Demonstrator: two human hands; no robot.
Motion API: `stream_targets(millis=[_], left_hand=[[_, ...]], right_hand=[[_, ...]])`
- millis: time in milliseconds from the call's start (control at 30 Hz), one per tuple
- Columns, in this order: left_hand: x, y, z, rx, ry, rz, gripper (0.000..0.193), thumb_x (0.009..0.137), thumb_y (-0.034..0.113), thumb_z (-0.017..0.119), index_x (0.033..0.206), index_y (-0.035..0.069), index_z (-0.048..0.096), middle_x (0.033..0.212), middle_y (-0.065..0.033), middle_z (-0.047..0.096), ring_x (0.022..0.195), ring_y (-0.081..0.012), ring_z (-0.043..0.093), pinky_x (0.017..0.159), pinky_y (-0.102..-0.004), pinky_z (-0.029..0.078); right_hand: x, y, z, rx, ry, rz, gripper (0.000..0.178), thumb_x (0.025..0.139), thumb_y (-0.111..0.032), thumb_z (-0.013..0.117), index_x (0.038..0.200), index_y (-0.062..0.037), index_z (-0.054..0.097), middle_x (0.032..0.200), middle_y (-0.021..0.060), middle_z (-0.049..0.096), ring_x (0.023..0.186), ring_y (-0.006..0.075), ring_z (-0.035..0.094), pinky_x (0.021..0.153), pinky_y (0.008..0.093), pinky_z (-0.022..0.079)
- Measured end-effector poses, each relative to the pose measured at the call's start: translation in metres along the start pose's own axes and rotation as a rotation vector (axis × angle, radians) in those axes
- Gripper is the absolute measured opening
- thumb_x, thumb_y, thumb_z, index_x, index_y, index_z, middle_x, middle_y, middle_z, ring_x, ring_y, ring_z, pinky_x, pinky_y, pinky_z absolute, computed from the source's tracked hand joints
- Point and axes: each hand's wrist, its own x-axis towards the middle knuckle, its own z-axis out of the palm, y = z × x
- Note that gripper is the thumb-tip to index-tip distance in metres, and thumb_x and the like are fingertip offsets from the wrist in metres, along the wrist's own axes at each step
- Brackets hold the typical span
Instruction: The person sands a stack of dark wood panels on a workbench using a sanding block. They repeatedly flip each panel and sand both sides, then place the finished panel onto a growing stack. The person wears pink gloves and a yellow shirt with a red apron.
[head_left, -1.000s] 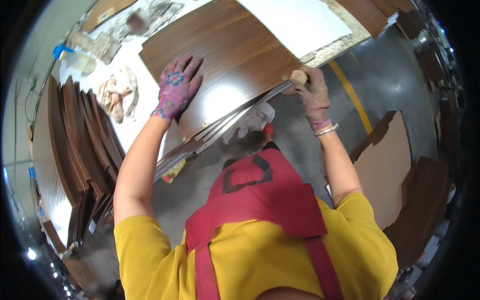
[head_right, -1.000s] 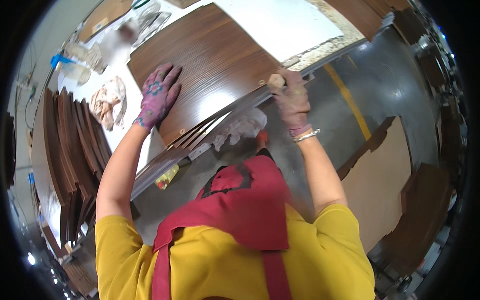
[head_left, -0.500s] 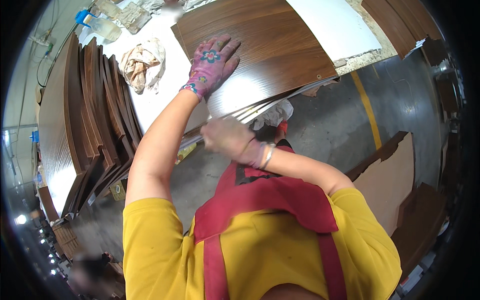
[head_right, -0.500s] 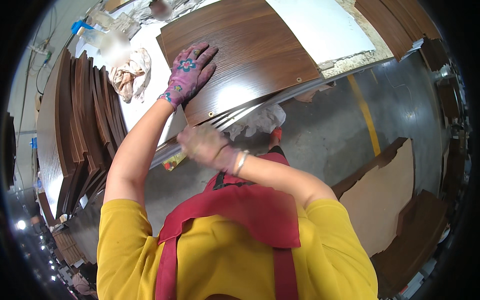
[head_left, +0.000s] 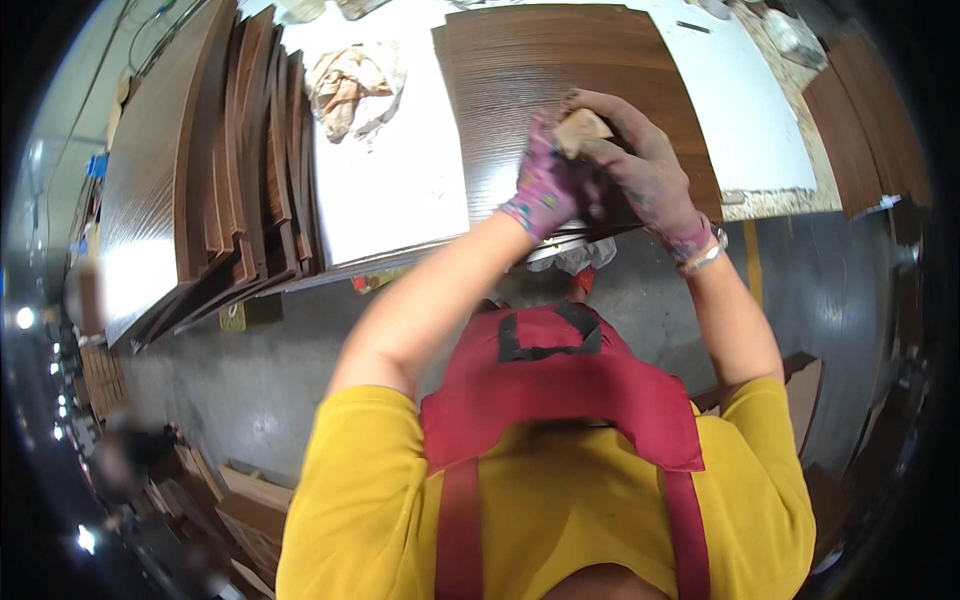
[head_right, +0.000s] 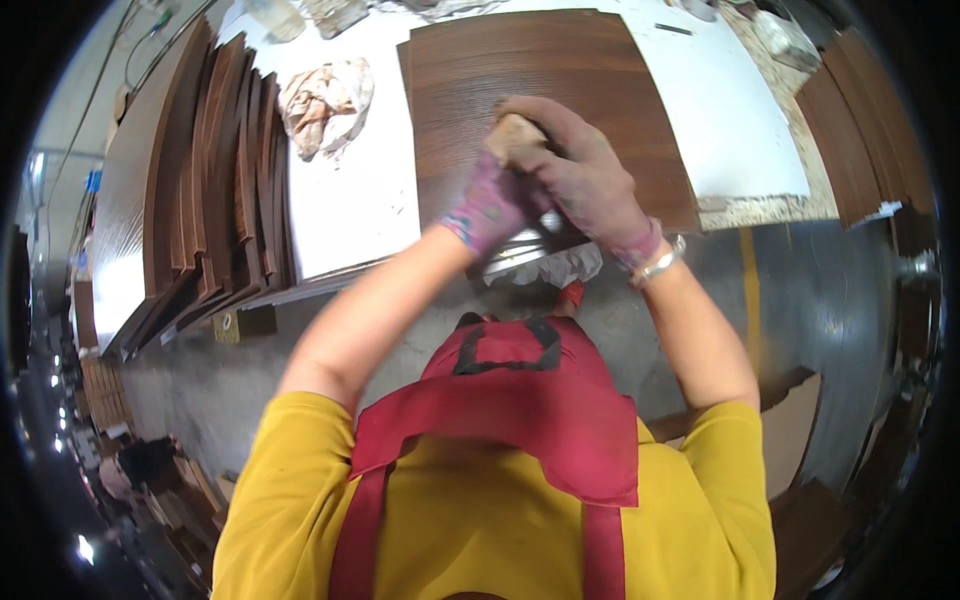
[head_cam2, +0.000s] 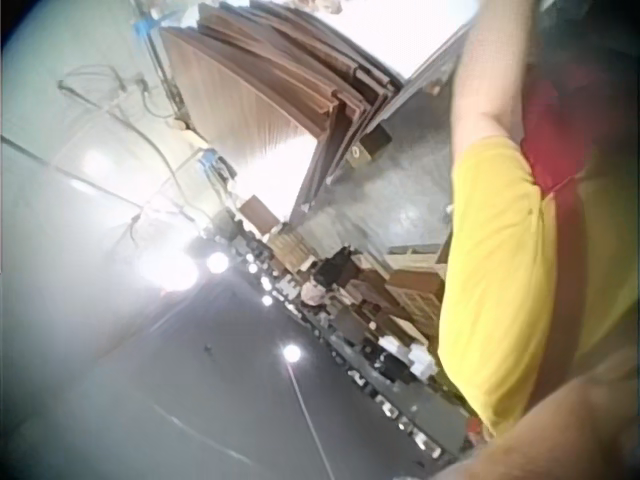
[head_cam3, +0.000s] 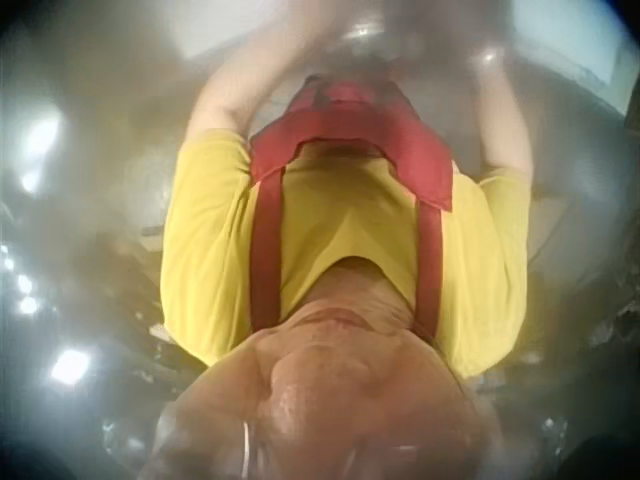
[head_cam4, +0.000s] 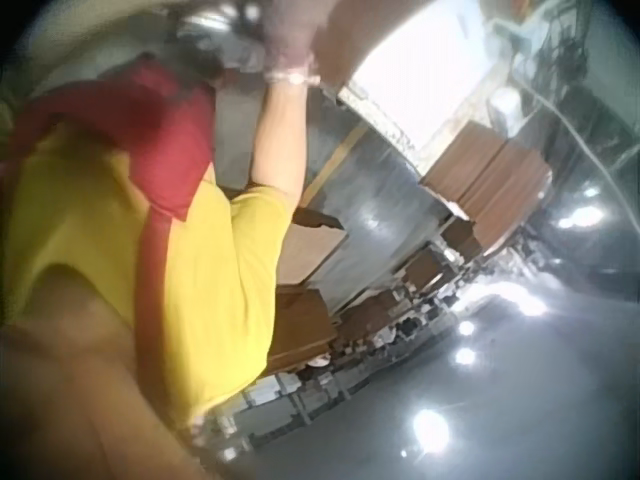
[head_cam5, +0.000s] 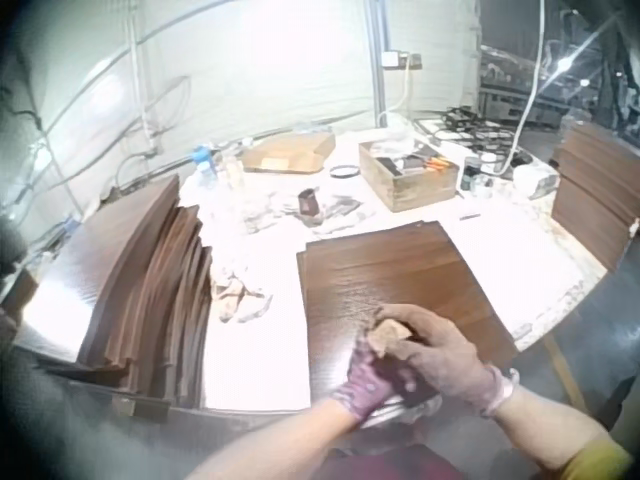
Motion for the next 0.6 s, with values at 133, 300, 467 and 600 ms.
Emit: stream_targets(millis=[133, 300, 467, 600], left_hand=[[0.003, -0.025, -0.028, -1.206, -0.086, -0.058, 0.062, 0.096, 0.057, 0.042, 0.146, 0.021, 0.043, 0.154, -0.0092, 0.038, 0.143, -0.031, 0.033, 0.117, -0.0529, 0.023], [0.004, -0.02, -0.033, -1.665, -0.287, -0.057, 0.072, 0.092, 0.066, 0.041, 0.152, 0.027, 0.037, 0.161, -0.008, 0.031, 0.145, -0.0323, 0.031, 0.119, -0.0564, 0.013], [0.003, -0.015, -0.04, -2.094, -0.274, -0.327, 0.072, 0.092, 0.054, 0.051, 0.151, 0.016, 0.035, 0.158, -0.0154, 0.032, 0.143, -0.0405, 0.031, 0.119, -0.058, 0.018], [0.01, -0.054, -0.024, -2.022, -0.326, -0.104, 0.072, 0.093, 0.05, 0.054, 0.152, 0.015, 0.033, 0.158, -0.0147, 0.031, 0.146, -0.0401, 0.026, 0.119, -0.0582, 0.018]], right_hand=[[0.048, 0.021, 0.038, -0.307, -0.47, -0.079, 0.039, 0.088, -0.019, 0.064, 0.124, -0.0075, 0.063, 0.105, 0.0129, 0.069, 0.097, 0.0225, 0.065, 0.087, 0.0337, 0.052], [0.079, 0.045, 0.09, -0.585, -1.136, -0.292, 0.03, 0.087, -0.026, 0.062, 0.111, -0.009, 0.067, 0.103, 0.0155, 0.068, 0.096, 0.0338, 0.065, 0.084, 0.0424, 0.05], [0.115, 0.052, 0.095, -0.701, -1.277, -0.437, 0.02, 0.082, -0.022, 0.064, 0.095, -0.0066, 0.063, 0.09, 0.0152, 0.066, 0.089, 0.0367, 0.064, 0.08, 0.0458, 0.05], [0.099, 0.044, 0.098, -0.551, -1.408, -0.364, 0.028, 0.079, -0.022, 0.068, 0.104, -0.0078, 0.066, 0.093, 0.0158, 0.067, 0.092, 0.0356, 0.065, 0.081, 0.0449, 0.049]])
